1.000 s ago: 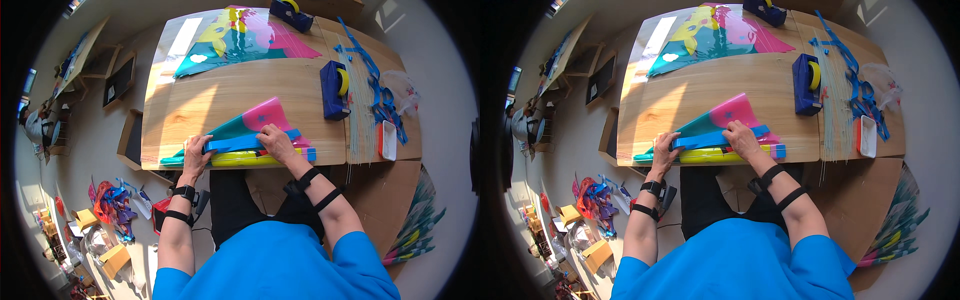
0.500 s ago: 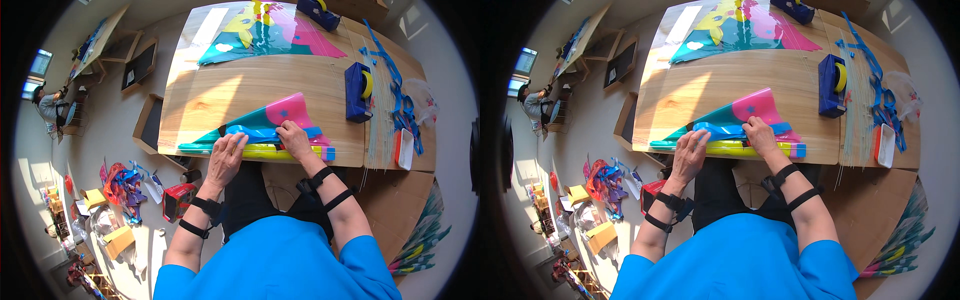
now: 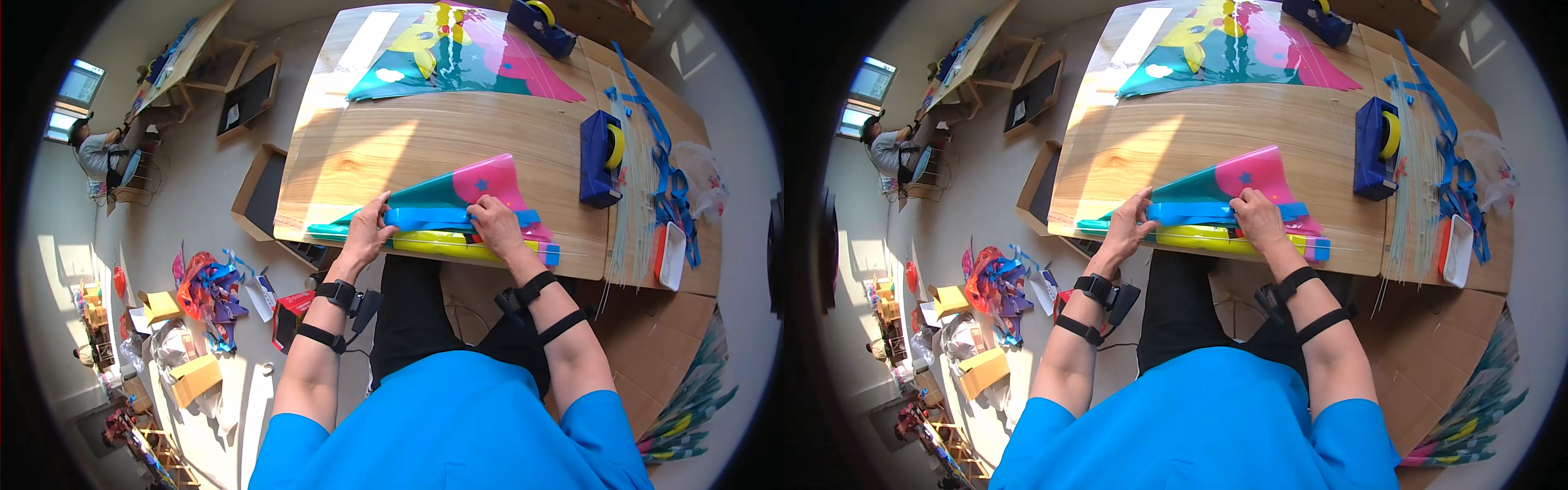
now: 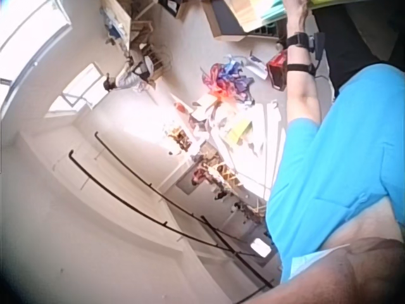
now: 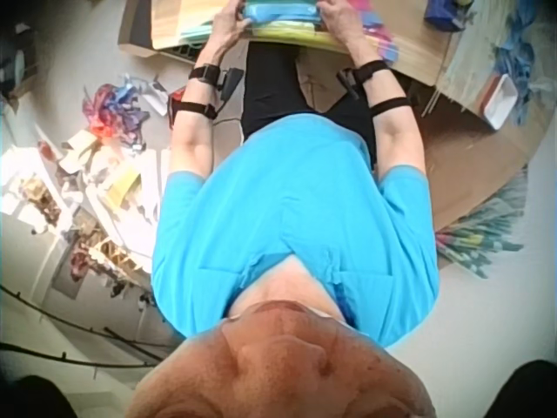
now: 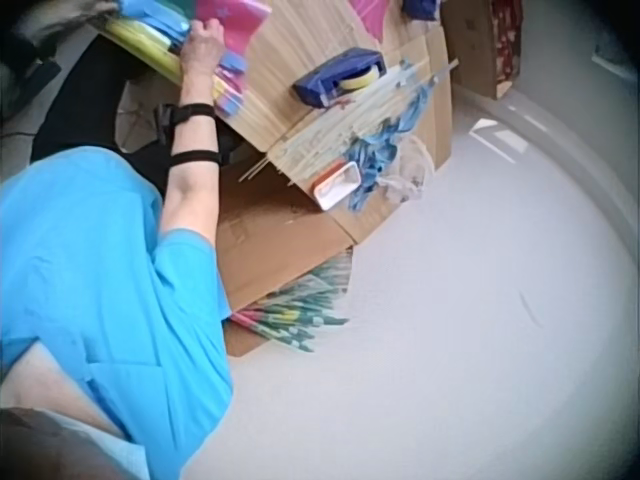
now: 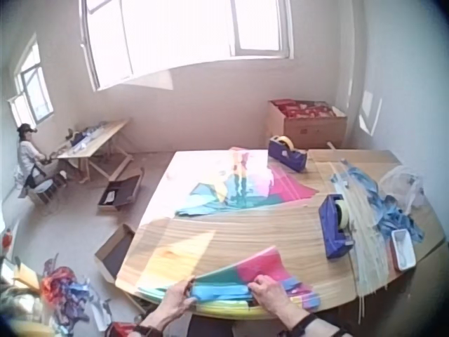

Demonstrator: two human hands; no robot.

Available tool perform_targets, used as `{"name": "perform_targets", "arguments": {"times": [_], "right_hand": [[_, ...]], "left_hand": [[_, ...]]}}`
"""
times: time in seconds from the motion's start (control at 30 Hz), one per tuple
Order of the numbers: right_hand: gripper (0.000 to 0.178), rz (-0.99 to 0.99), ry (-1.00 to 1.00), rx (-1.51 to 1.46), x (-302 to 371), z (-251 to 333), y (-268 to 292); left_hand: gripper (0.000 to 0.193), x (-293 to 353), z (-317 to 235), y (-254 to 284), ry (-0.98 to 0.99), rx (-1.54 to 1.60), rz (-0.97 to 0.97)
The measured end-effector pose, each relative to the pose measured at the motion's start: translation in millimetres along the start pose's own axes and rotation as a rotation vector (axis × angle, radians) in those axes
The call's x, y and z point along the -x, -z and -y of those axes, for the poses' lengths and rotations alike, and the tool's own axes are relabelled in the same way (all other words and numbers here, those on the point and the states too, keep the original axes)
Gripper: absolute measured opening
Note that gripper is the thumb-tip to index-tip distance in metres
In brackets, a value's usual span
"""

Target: The recorder is assembling and packaging colorful kites, rolling the material and using tape and string.

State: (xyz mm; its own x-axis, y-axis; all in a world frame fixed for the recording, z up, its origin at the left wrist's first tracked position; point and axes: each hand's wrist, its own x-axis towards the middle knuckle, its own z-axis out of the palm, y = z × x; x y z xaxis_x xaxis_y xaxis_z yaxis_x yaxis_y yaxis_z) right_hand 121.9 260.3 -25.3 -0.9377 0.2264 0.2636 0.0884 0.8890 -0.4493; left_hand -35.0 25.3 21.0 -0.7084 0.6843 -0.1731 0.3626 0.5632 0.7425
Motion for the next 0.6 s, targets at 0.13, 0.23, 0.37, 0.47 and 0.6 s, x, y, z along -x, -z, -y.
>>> {"name": "perform_targets", "arguments": {"times": [0.13, 0.23, 0.37, 0.47, 0.6], "right_hand": [[0.005, 0.007, 0.023, 0.029, 3.2, 0.7, 1.7], [0.003, 0.010, 0.083, 0.042, 5.6, 1.3, 2.9], [0.001, 0.010, 0.105, 0.064, 7.0, 4.6, 6.4], [0.003, 0.022, 0.114, 0.078, 7.7, 5.8, 6.4], [0.008, 0.018, 0.091, 0.062, 10.3, 10.4, 6.8]], "left_hand": [[0.051, -0.7, 3.4, -2.1, -0.130, -0.081, -0.100], [0.046, -1.6, 14.4, -7.2, -0.213, -0.137, -0.146], [0.046, -0.8, 26.8, -13.2, -0.311, -0.260, -0.180], [0.050, 2.4, 26.5, -12.3, -0.308, -0.375, -0.155], [0.059, 6.6, 17.6, -9.4, -0.455, -0.634, -0.172]]}}
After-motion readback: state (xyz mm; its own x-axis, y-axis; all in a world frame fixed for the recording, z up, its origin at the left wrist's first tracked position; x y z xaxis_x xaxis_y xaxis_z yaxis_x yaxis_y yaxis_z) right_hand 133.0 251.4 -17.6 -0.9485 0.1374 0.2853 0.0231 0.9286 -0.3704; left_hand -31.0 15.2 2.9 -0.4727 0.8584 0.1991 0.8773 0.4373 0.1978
